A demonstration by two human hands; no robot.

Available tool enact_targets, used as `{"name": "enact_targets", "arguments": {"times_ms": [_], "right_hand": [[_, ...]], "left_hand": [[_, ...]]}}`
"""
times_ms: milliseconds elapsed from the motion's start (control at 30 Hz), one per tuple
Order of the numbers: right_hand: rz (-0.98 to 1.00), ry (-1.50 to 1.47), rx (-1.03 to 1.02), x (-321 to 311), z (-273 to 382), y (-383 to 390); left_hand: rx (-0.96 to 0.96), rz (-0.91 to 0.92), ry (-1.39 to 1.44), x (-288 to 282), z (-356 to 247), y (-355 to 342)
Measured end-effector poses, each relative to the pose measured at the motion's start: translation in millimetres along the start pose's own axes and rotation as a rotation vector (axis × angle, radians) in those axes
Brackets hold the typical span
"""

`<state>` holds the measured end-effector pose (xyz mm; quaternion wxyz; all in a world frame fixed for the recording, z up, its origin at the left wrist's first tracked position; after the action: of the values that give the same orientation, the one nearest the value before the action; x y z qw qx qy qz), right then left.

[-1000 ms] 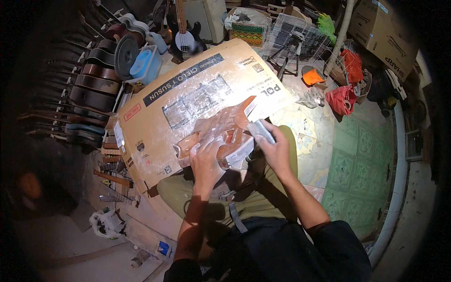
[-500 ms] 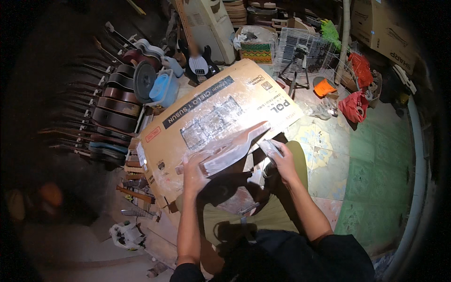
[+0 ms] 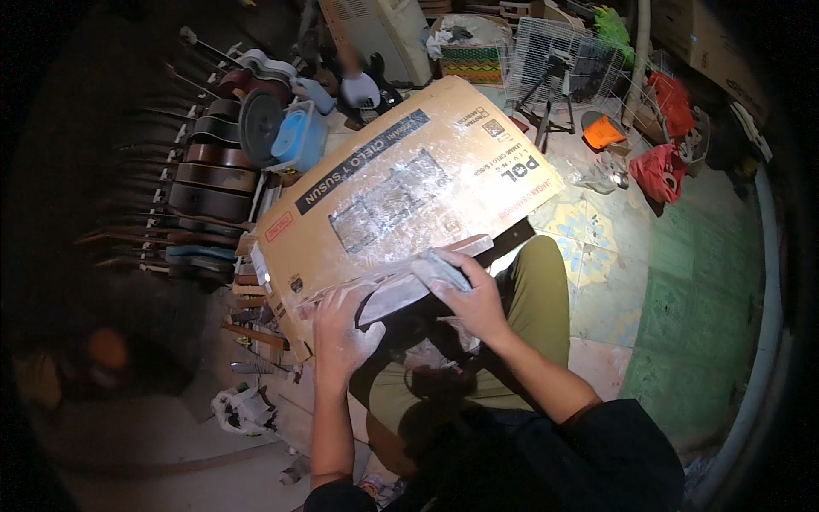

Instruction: The person sands the surface and edges of a wooden guitar body using a sanding block, frequently turning the body over to reach different sides.

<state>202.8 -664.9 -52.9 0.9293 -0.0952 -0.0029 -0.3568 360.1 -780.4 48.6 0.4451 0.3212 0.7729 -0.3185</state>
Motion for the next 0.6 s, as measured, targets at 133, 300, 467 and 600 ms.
{"name": "enact_targets", "arguments": {"times_ms": [133,300,467,600], "right_hand": [[-0.081,0.023,0.145,-16.6,-80.1,3.2],[0.040,-0.131,0.146,7.8,-36.5,8.3],[0.056,0.199,0.229,-16.6,-121.4,-6.8],[0.190,-0.224,0.137,32.0,-56.6,-1.1]], "left_hand": [[-0.006,-0.021,-0.002,17.1,20.8,6.1],[-0.047,-0.077,0.031,18.4,31.6,30.1],[-0.038,-0.189,0.038,-0.8,26.7,49.4],[-0.165,-0.183,0.056,-0.7,43.2,57.0]]}}
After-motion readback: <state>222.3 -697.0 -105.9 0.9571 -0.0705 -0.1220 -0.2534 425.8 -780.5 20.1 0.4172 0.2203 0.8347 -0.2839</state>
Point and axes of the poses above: each hand's wrist, its own y-axis away from the middle knuckle, its own x-axis out of the palm, z = x × y, the point moved 10 cm from there along -y, towards the middle knuckle, and after that the axes turned 6 degrees about -x, right-handed, at the moved point
